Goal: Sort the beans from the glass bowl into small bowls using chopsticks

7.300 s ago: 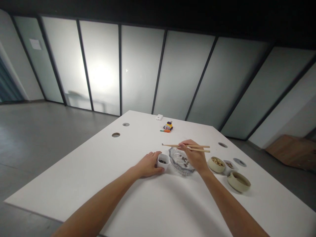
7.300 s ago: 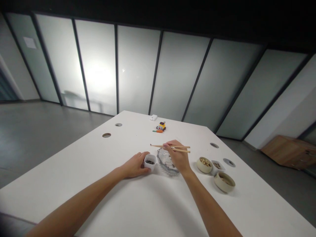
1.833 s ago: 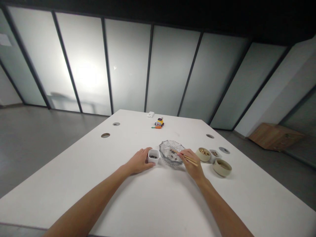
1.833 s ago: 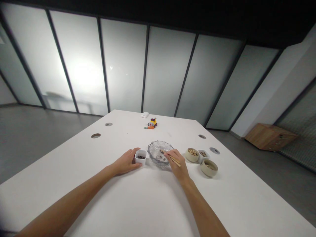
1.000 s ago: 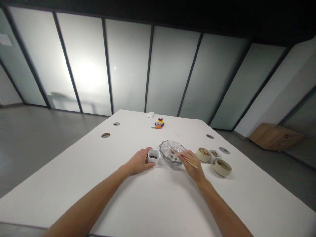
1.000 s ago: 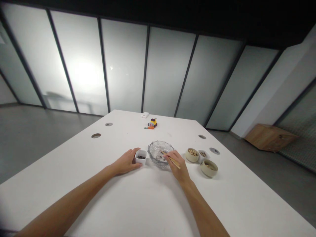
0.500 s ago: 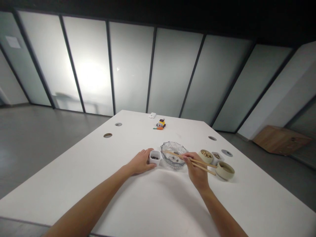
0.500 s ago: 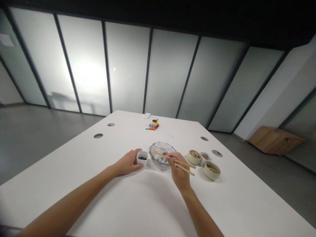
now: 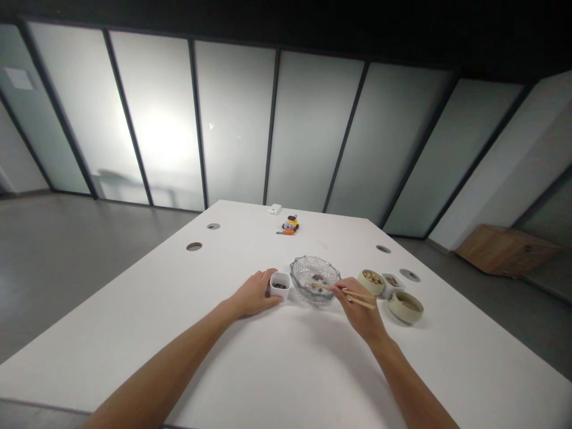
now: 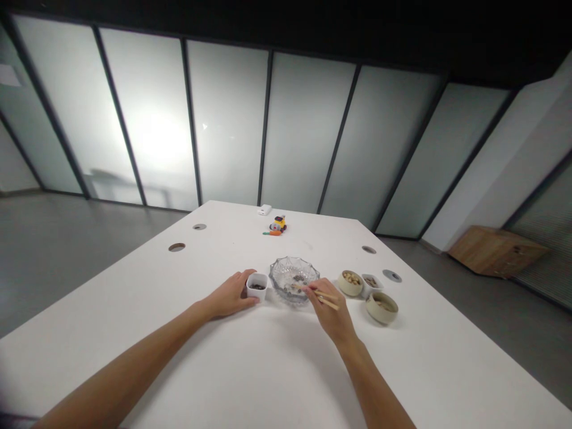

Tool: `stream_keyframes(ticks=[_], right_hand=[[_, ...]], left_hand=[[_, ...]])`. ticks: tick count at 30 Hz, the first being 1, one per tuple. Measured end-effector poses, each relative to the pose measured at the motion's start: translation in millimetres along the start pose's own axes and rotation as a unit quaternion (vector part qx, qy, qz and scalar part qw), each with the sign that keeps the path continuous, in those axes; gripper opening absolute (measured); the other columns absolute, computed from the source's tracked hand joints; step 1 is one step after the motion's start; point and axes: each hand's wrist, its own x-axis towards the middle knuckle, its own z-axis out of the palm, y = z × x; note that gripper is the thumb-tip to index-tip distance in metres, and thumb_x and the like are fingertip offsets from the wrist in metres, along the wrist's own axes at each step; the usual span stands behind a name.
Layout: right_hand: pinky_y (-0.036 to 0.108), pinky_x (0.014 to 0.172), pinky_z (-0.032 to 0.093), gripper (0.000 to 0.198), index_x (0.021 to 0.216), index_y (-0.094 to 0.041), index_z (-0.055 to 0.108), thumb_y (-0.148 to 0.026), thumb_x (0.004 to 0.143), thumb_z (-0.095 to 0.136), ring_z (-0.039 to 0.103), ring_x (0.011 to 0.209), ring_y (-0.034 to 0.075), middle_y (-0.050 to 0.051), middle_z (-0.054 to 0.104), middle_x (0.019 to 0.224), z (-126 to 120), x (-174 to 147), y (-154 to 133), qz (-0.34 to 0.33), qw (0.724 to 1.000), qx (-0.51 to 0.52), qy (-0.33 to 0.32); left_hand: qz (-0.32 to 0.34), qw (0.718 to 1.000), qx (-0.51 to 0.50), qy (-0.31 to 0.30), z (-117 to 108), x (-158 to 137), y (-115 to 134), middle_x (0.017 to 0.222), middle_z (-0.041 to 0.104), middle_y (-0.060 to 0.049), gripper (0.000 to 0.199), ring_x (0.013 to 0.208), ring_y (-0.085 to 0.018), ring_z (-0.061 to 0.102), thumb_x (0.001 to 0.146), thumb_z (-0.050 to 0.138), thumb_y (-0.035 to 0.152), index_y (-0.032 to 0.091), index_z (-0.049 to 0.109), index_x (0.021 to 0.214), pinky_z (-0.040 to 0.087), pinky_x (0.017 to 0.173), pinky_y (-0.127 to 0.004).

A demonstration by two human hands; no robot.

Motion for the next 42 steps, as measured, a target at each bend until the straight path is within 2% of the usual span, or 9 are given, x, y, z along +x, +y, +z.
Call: stream_keyframes(ticks=[14,19,24,29,31,35,38,42], right_hand=[[0.037,0.07,0.061,0.043,0.087,-0.027,0.077,-0.059,0.113,0.064,0.072,0.074,0.024,0.005,0.076,0.082,-2.3,1.0,-0.8,-0.016,1.0,-0.001,0.005],[0.039,0.07,0.06,0.043,0.085,-0.027,0.078,-0.059,0.112,0.066,0.072,0.074,0.025,0.006,0.077,0.08,-4.2,2.8,-4.2,-0.012,0.998,-0.006,0.058],[0.038,0.07,0.06,0.041,0.088,-0.026,0.08,-0.055,0.113,0.065,0.073,0.075,0.024,0.006,0.079,0.082,2.1,2.5,-22.4,0.014,0.993,0.029,0.115],[0.038,0.07,0.061,0.039,0.089,-0.027,0.082,-0.056,0.111,0.068,0.075,0.079,0.026,0.007,0.081,0.085,17.2,-1.4,-40.1,0.029,0.993,0.084,0.071],[0.038,0.07,0.061,0.041,0.088,-0.027,0.082,-0.059,0.11,0.068,0.074,0.079,0.026,0.007,0.081,0.085,18.6,-1.7,-39.9,0.036,0.993,0.089,0.073],[0.038,0.07,0.059,0.046,0.089,-0.026,0.081,-0.063,0.11,0.065,0.072,0.077,0.026,0.007,0.079,0.084,7.9,1.2,-28.1,0.046,0.991,0.055,0.111],[0.039,0.07,0.057,0.053,0.082,-0.026,0.078,-0.068,0.111,0.061,0.07,0.074,0.026,0.007,0.077,0.079,-6.6,4.5,-15.6,0.027,0.991,-0.005,0.131],[0.039,0.069,0.054,0.055,0.078,-0.027,0.074,-0.067,0.113,0.058,0.069,0.07,0.025,0.005,0.075,0.075,-20.3,7.0,-3.8,-0.015,0.992,-0.068,0.109]], left_hand=[[0.002,1.0,-0.003,0.0,-0.2,0.3,-0.3,0.138,0.074,-0.016,0.071,0.13,-0.04,0.069,0.092,0.079,0.049,0.023,0.058,0.154,0.054,0.11,-0.052],[0.003,1.0,-0.005,0.005,1.0,0.2,-2.1,0.138,0.074,-0.016,0.072,0.131,-0.04,0.069,0.09,0.08,0.05,0.024,0.057,0.154,0.055,0.11,-0.051],[-0.002,1.0,-0.004,0.005,1.1,-0.6,-0.8,0.14,0.074,-0.016,0.075,0.132,-0.04,0.069,0.09,0.08,0.049,0.024,0.056,0.156,0.055,0.111,-0.051],[0.01,1.0,-0.003,0.008,-0.5,-1.1,2.0,0.137,0.074,-0.016,0.067,0.13,-0.04,0.069,0.09,0.078,0.044,0.023,0.059,0.151,0.055,0.109,-0.051],[0.01,1.0,-0.005,0.011,-1.0,-1.2,2.5,0.136,0.075,-0.015,0.065,0.129,-0.04,0.069,0.09,0.078,0.044,0.024,0.06,0.149,0.056,0.108,-0.05],[-0.002,1.0,-0.003,0.007,-0.7,-1.1,1.8,0.134,0.075,-0.014,0.068,0.127,-0.039,0.07,0.089,0.079,0.047,0.025,0.059,0.151,0.056,0.108,-0.05],[-0.004,1.0,-0.006,0.008,-0.1,-1.2,1.0,0.134,0.075,-0.013,0.072,0.126,-0.039,0.071,0.089,0.08,0.048,0.025,0.058,0.154,0.056,0.108,-0.05],[-0.003,1.0,-0.004,0.007,0.1,-1.6,0.3,0.134,0.075,-0.014,0.069,0.126,-0.04,0.071,0.09,0.079,0.048,0.025,0.059,0.152,0.056,0.107,-0.05]])
